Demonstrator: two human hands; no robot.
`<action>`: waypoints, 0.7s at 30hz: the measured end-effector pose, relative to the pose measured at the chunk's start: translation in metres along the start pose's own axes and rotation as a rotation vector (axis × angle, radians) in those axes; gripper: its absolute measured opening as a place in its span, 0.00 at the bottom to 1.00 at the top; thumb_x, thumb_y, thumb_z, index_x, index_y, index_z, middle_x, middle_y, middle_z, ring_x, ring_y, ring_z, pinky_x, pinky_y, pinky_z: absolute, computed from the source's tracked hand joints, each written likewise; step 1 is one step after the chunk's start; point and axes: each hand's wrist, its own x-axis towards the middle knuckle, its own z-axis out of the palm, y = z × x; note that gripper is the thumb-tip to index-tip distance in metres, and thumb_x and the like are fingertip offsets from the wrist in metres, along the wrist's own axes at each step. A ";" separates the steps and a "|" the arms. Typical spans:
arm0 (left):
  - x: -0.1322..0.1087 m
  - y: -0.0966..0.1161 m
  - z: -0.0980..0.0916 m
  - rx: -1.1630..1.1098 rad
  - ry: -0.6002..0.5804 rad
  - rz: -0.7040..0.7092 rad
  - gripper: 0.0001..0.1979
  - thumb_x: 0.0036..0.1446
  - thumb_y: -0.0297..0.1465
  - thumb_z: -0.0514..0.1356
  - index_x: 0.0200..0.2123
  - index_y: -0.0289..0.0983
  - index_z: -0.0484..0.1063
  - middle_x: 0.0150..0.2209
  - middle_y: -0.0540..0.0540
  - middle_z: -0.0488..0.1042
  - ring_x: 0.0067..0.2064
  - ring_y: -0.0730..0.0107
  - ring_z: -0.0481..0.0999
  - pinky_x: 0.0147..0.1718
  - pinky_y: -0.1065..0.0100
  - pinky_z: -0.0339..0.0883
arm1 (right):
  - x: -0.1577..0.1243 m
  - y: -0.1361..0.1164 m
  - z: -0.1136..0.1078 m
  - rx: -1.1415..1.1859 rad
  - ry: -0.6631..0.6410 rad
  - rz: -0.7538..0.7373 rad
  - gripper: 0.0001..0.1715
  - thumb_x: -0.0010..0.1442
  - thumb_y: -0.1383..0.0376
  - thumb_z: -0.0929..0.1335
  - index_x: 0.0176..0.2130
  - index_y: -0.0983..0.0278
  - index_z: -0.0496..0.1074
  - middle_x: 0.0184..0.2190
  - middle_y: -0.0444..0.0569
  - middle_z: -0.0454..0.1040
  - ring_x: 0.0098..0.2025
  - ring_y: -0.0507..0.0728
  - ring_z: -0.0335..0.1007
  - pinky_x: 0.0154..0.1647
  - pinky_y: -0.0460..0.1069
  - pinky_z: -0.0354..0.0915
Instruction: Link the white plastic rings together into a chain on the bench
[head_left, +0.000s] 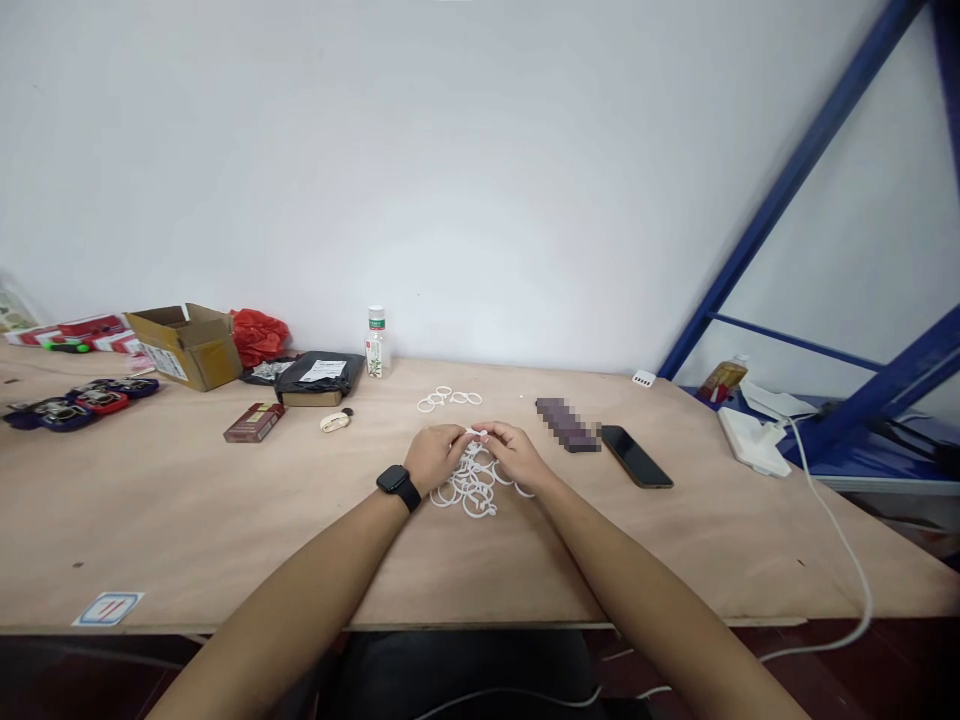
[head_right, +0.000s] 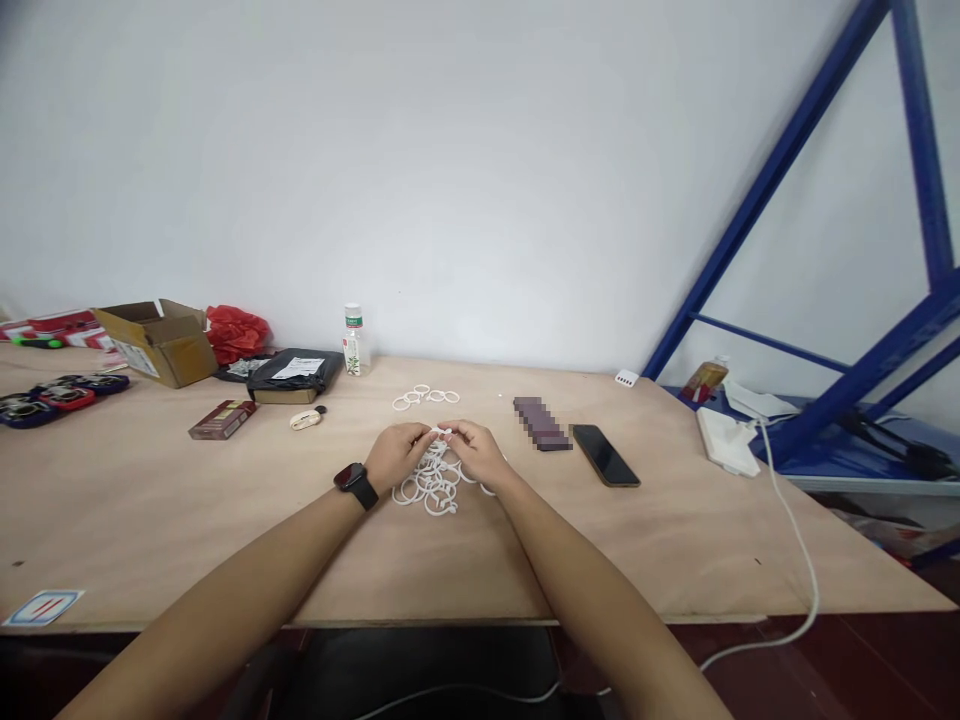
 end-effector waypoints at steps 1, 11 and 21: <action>0.000 0.000 0.001 -0.003 -0.003 -0.004 0.20 0.67 0.40 0.48 0.32 0.38 0.75 0.30 0.46 0.77 0.32 0.68 0.74 0.33 0.69 0.62 | 0.000 -0.001 0.000 0.011 -0.008 0.005 0.19 0.57 0.58 0.66 0.46 0.64 0.75 0.39 0.50 0.77 0.34 0.54 0.71 0.33 0.48 0.66; 0.000 0.005 0.004 0.008 -0.036 0.073 0.20 0.67 0.40 0.47 0.32 0.39 0.73 0.29 0.46 0.76 0.32 0.68 0.74 0.33 0.69 0.62 | 0.004 -0.001 0.001 0.033 0.121 0.019 0.14 0.48 0.68 0.62 0.30 0.65 0.76 0.19 0.43 0.69 0.22 0.51 0.64 0.25 0.45 0.60; 0.002 0.001 0.003 0.274 -0.096 0.091 0.16 0.63 0.40 0.54 0.30 0.36 0.73 0.35 0.39 0.73 0.41 0.57 0.71 0.43 0.57 0.60 | 0.085 0.028 -0.025 -0.502 0.025 0.052 0.26 0.58 0.71 0.59 0.55 0.65 0.69 0.54 0.55 0.71 0.35 0.52 0.74 0.39 0.49 0.69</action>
